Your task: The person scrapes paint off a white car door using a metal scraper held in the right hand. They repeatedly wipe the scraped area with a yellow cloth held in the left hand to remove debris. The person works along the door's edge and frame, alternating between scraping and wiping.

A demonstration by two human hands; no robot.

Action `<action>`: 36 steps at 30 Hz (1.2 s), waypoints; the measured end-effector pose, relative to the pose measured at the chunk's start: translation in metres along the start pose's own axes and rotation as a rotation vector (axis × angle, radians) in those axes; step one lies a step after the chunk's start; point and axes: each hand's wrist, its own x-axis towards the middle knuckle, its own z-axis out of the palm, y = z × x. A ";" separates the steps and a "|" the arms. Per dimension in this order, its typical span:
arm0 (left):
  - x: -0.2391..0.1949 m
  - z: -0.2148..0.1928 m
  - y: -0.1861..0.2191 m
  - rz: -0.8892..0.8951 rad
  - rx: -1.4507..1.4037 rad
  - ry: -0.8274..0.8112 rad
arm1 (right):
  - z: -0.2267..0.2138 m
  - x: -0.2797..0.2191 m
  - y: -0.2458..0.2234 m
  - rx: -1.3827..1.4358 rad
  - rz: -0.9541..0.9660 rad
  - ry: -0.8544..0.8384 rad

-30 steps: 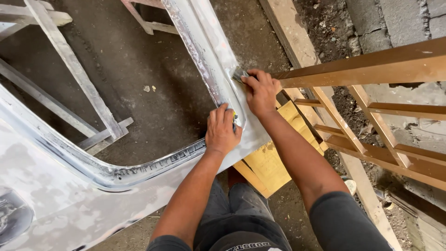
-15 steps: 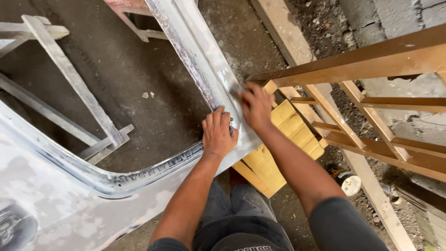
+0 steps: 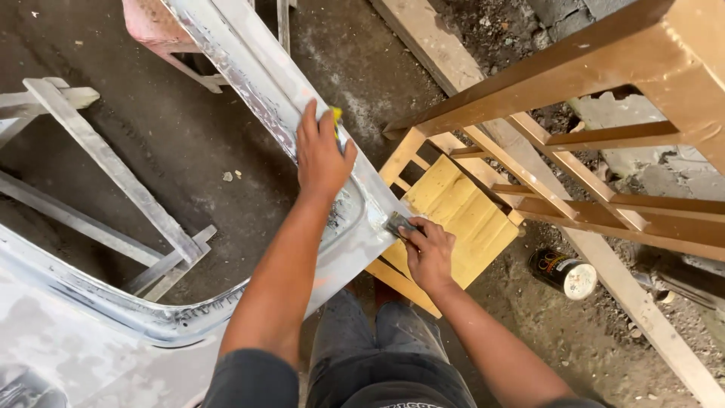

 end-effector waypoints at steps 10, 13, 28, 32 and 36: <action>-0.082 0.046 0.017 0.325 0.215 -0.312 | 0.024 -0.018 0.022 0.236 0.191 0.077; -0.106 0.032 0.031 0.406 0.206 -0.423 | 0.040 -0.039 0.053 0.534 0.354 0.175; -0.058 0.019 0.015 0.108 0.298 -0.247 | 0.013 -0.038 0.054 0.631 0.597 0.119; -0.125 0.017 0.018 0.237 0.353 -0.350 | 0.015 -0.036 0.055 0.648 0.569 0.109; -0.133 -0.016 0.039 0.178 0.291 -0.396 | 0.011 -0.028 0.056 0.675 0.531 0.110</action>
